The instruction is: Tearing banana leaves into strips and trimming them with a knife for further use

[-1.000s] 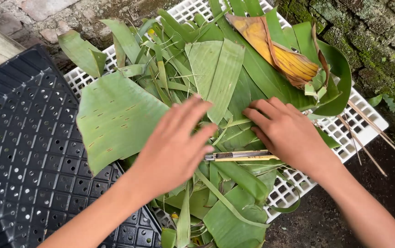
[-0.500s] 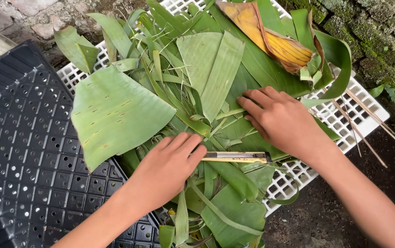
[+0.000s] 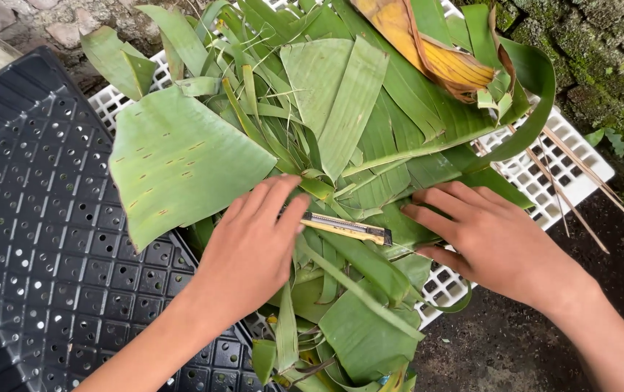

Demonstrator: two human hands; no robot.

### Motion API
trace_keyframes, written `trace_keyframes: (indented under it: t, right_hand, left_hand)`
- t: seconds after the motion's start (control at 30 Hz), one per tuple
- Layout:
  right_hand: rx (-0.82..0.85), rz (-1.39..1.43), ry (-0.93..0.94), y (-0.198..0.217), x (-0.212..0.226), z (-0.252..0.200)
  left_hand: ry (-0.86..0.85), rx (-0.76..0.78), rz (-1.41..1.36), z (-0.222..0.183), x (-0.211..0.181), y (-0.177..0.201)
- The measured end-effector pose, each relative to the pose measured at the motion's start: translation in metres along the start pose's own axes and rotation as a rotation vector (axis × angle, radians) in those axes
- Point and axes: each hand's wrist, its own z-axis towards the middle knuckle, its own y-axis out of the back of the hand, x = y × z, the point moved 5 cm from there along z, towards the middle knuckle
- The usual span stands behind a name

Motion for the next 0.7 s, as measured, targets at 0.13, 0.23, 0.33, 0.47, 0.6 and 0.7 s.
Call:
trace_keyframes:
  t: [0.13,0.23,0.33,0.47,0.6,0.7]
  right_hand:
    - [-0.042,-0.100,0.048,-0.004,0.005,-0.004]
    - [-0.074,-0.070,0.055,0.002,0.009,-0.007]
    - [-0.178,-0.053,0.064,0.012,0.018,-0.009]
    - [-0.234,0.100,0.070,0.012,0.031,-0.012]
    - [-0.299,0.089,0.052,0.019,0.037,-0.014]
    - [-0.391,0.238,-0.001,0.021,0.031,-0.022]
  left_hand:
    - [-0.193,0.138,-0.176,-0.005,-0.026,-0.001]
    - [-0.325,0.306,-0.397,-0.012,-0.047,0.000]
    - [-0.331,0.291,-0.207,-0.016,-0.060,-0.003]
    - [-0.221,0.342,-0.036,-0.021,-0.072,-0.014]
    - [0.044,0.389,-0.276,-0.020,-0.063,-0.004]
    - [0.207,0.293,-0.326,-0.022,-0.043,0.013]
